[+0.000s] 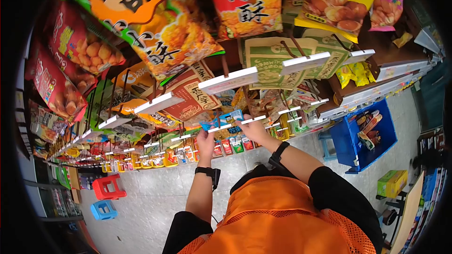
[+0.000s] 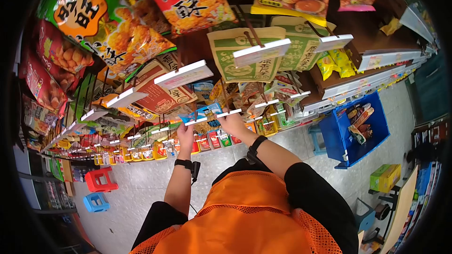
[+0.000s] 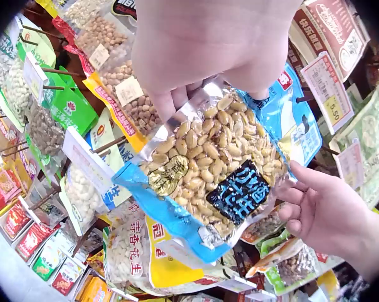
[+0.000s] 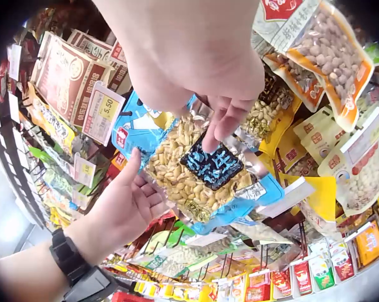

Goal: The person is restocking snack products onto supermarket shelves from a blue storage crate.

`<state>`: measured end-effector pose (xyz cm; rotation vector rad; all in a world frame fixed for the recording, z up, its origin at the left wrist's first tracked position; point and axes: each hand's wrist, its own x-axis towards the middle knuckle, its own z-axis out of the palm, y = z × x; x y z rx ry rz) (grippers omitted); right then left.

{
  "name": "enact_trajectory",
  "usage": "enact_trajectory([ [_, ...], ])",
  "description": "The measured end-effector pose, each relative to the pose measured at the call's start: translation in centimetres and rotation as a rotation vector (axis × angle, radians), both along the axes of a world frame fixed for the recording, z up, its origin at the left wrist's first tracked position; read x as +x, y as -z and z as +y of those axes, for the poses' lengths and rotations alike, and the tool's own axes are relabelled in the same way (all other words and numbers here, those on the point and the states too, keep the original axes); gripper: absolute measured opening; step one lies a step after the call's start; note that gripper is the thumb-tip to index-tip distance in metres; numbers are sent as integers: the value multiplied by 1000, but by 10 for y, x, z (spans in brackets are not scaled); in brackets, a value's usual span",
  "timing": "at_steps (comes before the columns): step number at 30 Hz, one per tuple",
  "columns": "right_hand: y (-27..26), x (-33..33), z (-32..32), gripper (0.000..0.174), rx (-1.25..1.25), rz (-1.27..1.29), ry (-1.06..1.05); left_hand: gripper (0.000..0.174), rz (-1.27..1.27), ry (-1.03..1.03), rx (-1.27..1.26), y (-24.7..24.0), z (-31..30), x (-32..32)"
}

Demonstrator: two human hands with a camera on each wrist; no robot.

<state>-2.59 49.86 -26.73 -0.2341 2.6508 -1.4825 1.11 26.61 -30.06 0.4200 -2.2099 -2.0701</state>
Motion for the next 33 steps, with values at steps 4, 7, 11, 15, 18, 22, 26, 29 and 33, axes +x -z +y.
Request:
enact_trajectory([
  [4, 8, 5, 32, 47, 75, -11, -13, 27, 71, -93, 3, 29, -1, -6],
  [7, 16, 18, 74, 47, 128, -110, -93, 25, 246, -299, -62, 82, -15, -6],
  [11, 9, 50, 151, 37, 62, -195, -147, 14, -67, -267, -190, 51, 0, 26],
  [15, 28, 83, 229, 28, 35, -194, 28, 26, -161, 140, -188, 76, 46, 41],
  [18, 47, 109, 293, 25, -15, -139, 173, 27, -440, 510, -252, 39, 134, 64],
  [22, 57, 141, 386, 22, -187, -263, 509, 27, -431, 912, -454, 54, 231, 67],
  [26, 79, 168, 490, 16, -107, -215, 726, 26, -349, 1034, -499, 51, 337, 70],
  [29, 85, 179, 555, 26, 125, -346, 849, 23, -448, 1054, -343, 14, 410, 82],
  [33, 112, 169, 615, 44, 326, -471, 661, 22, -460, 1068, -448, 14, 437, 101],
])
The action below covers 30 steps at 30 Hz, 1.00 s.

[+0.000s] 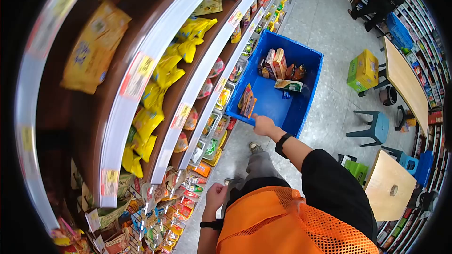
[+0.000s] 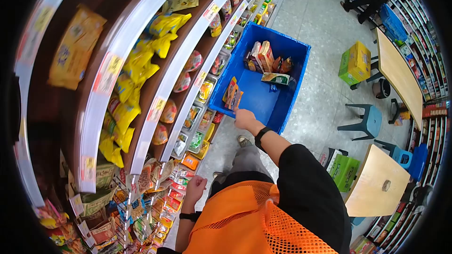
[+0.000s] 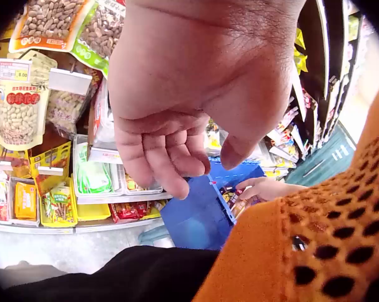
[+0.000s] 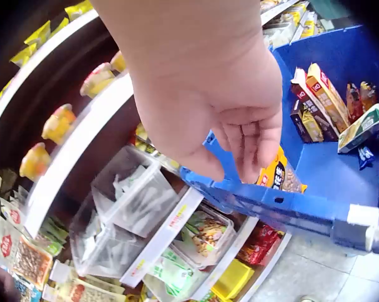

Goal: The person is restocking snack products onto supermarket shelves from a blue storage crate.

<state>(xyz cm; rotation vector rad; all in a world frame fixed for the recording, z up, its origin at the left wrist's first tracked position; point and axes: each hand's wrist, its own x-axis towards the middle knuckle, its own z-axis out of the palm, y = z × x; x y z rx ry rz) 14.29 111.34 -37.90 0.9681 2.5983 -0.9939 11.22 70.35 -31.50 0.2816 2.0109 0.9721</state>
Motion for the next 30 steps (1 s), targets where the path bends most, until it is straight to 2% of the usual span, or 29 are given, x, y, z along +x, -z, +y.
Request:
enact_trajectory([
  [1, 8, -8, 10, 52, -13, -95, -83, 21, 17, 8, -55, -5, 10, 2],
  [2, 17, -16, 21, 61, -28, -188, -168, 20, -74, -59, -75, -15, 15, 7],
  [3, 28, -23, 31, 61, -38, -190, -179, 20, -77, -70, -86, -20, 19, 11],
  [5, 51, -39, 49, 69, 3, -255, -366, 18, -118, -168, -114, -24, 15, 21],
  [8, 88, -52, 70, 69, 25, -267, -379, 17, -150, -243, -128, -30, 11, 35],
  [14, 115, -64, 81, 68, 63, -307, -496, 13, -172, -353, -206, -47, 13, 53],
  [16, 128, -66, 77, 57, 85, -325, -499, 16, -242, -413, -181, -58, 21, 53],
  [21, 139, -72, 76, 46, 32, -345, -397, 14, -260, -448, -190, -67, 37, 40],
  [22, 143, -69, 77, 42, 59, -338, -389, 15, -257, -442, -176, -68, 42, 37],
  [25, 145, -59, 80, 45, 51, -353, -368, 17, -245, -421, -150, -69, 56, 32],
  [29, 131, -43, 88, 40, 11, -379, -395, 19, -219, -390, -90, -54, 43, 39],
  [30, 124, -40, 90, 36, 0, -399, -400, 20, -156, -286, -156, -55, 42, 38],
])
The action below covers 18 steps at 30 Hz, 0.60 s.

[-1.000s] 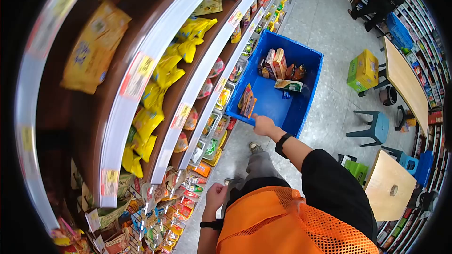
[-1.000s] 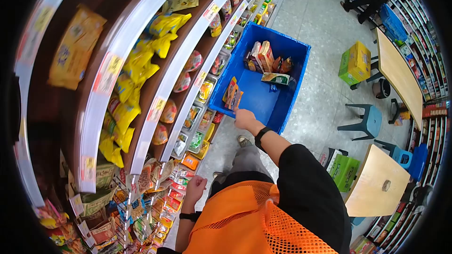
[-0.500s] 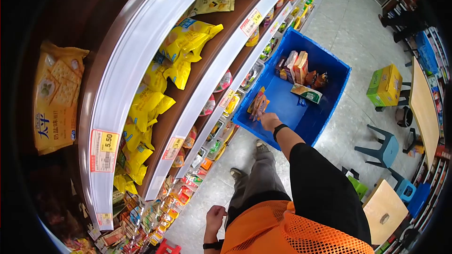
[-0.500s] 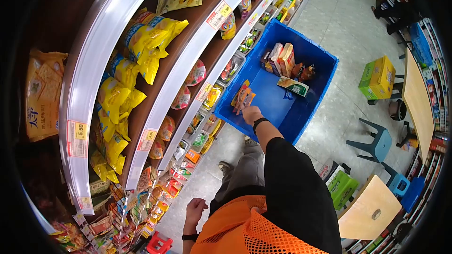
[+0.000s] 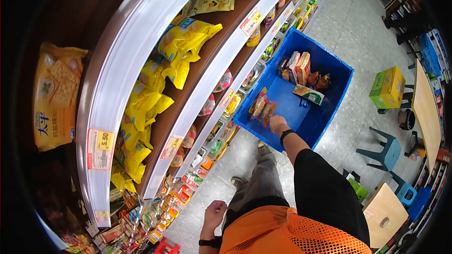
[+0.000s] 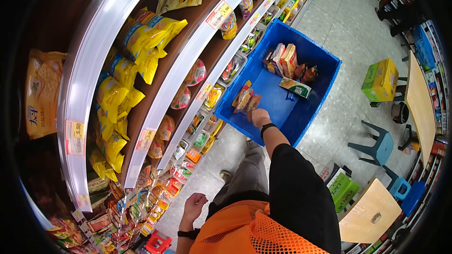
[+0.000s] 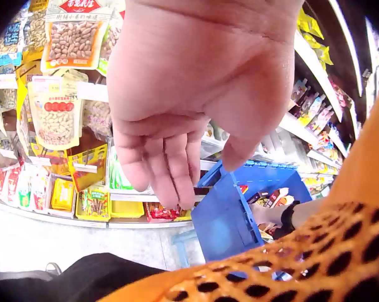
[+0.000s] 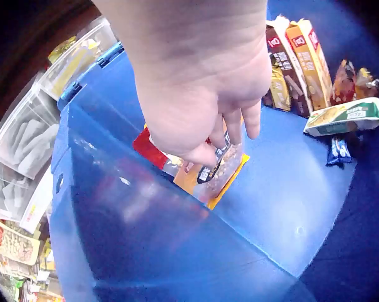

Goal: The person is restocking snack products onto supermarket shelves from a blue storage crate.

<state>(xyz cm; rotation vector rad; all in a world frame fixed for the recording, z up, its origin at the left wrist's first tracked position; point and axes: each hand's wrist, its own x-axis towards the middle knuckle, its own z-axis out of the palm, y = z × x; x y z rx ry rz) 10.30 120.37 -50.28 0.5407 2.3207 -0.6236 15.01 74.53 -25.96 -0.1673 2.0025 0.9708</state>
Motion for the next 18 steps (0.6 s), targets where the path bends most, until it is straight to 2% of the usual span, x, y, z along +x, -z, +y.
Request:
enact_trajectory([
  [2, 1, 7, 3, 31, 3, -18, -4, 21, 79, 147, -65, -3, -2, -4],
  [4, 11, 17, 0, 20, 202, 190, 180, 22, 120, 190, -91, -2, -9, -9],
  [5, 9, 20, 4, 21, 225, 178, 215, 23, 164, 227, -127, -3, -15, -11],
  [7, -19, 21, 6, 19, 298, 269, 278, 24, 258, 217, -155, -15, -13, -19],
  [10, -89, 24, 7, 16, 424, 294, 333, 29, 322, 323, -146, -26, -14, -29],
  [12, -135, 34, -2, 14, 557, 532, 294, 31, 303, 381, -125, -34, -14, -36],
  [14, -192, 39, -23, 13, 516, 666, 291, 32, 316, 364, -102, -31, -27, -38],
  [16, -226, 43, -52, 11, 515, 747, 238, 32, 425, 513, -3, -33, -44, -42],
  [18, -266, 44, -91, 7, 502, 872, 172, 33, 441, 497, 0, -41, -64, -45],
])
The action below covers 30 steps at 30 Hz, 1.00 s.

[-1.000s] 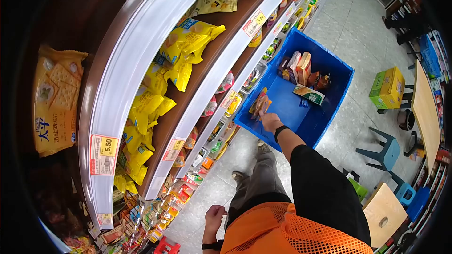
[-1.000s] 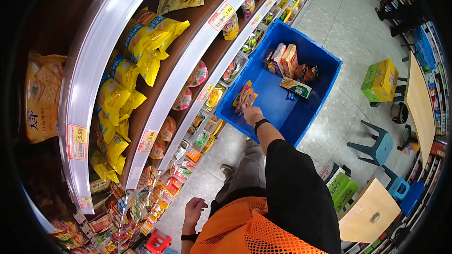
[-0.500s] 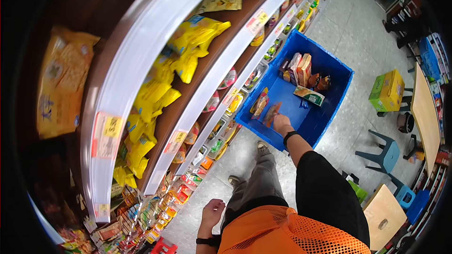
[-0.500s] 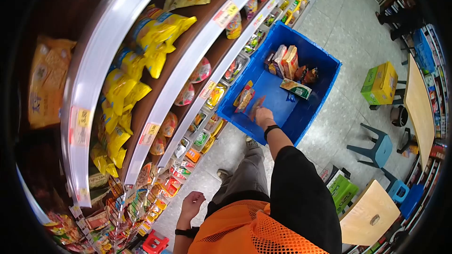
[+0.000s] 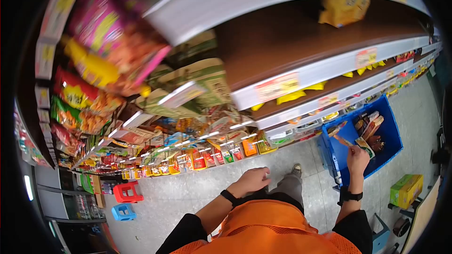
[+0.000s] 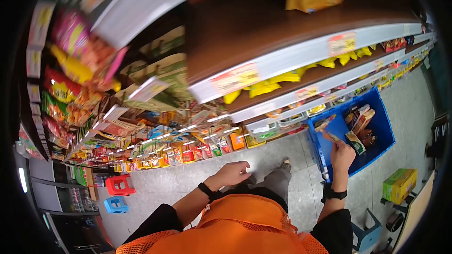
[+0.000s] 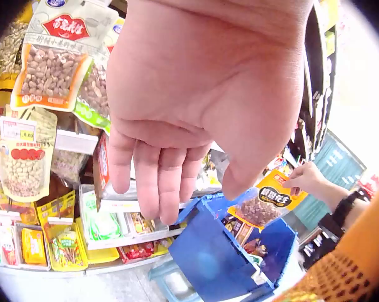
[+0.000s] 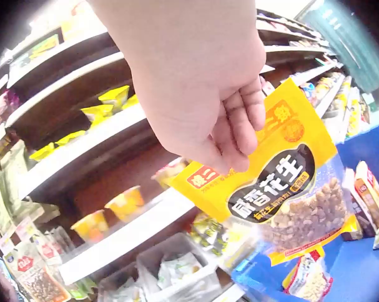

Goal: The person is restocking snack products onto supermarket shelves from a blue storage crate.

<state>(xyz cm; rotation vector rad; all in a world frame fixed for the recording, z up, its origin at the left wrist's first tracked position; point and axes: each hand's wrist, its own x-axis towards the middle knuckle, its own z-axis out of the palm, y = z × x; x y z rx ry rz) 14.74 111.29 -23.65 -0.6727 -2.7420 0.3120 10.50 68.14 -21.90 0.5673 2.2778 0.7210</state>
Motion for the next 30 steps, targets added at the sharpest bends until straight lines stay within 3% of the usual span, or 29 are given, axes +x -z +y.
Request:
enact_trajectory([
  [3, -37, 0, -60, 5, 19, 76, -116, 33, 54, 33, 53, -4, -47, -6],
  [6, -64, -2, -130, 6, 9, 52, -254, 28, -251, -221, 623, 9, -108, -8],
  [7, -73, -4, -158, 6, 1, 24, -291, 28, -250, -227, 647, 4, -132, -8],
  [10, -90, -12, -245, 9, -29, -28, -505, 37, -187, -348, 605, -12, -203, -8],
  [12, -90, -18, -306, 12, -61, -67, -693, 53, 230, -347, 495, -28, -237, 4],
  [15, -98, -15, -398, 12, -112, -177, -1016, 66, 425, -300, 444, -42, -269, 22],
  [17, -98, -9, -449, 14, -181, -187, -1167, 67, 406, -337, 409, -41, -287, 35],
  [19, -116, -9, -484, 15, -219, -198, -1219, 59, 340, -271, 306, -29, -310, 47],
  [20, -123, -11, -498, 16, -267, -204, -1250, 40, 202, -321, 356, -25, -320, 53],
  [21, -124, -15, -511, 16, -268, -221, -1265, 40, 193, -341, 359, -20, -329, 60],
  [23, -123, -20, -529, 16, -488, 9, -1199, 22, -96, -729, 671, -5, -340, 81],
  [24, -127, -24, -531, 16, -494, -15, -1213, 19, 10, -782, 740, 16, -346, 89],
  [26, -135, -34, -536, 20, -543, 48, -1091, 19, -27, -913, 740, 0, -355, 101],
  [28, -130, -45, -534, 22, -624, 78, -1071, 18, -37, -1056, 756, -36, -359, 107],
  [30, -118, -58, -526, 25, -719, 82, -1041, 18, -10, -1158, 823, -40, -362, 117],
])
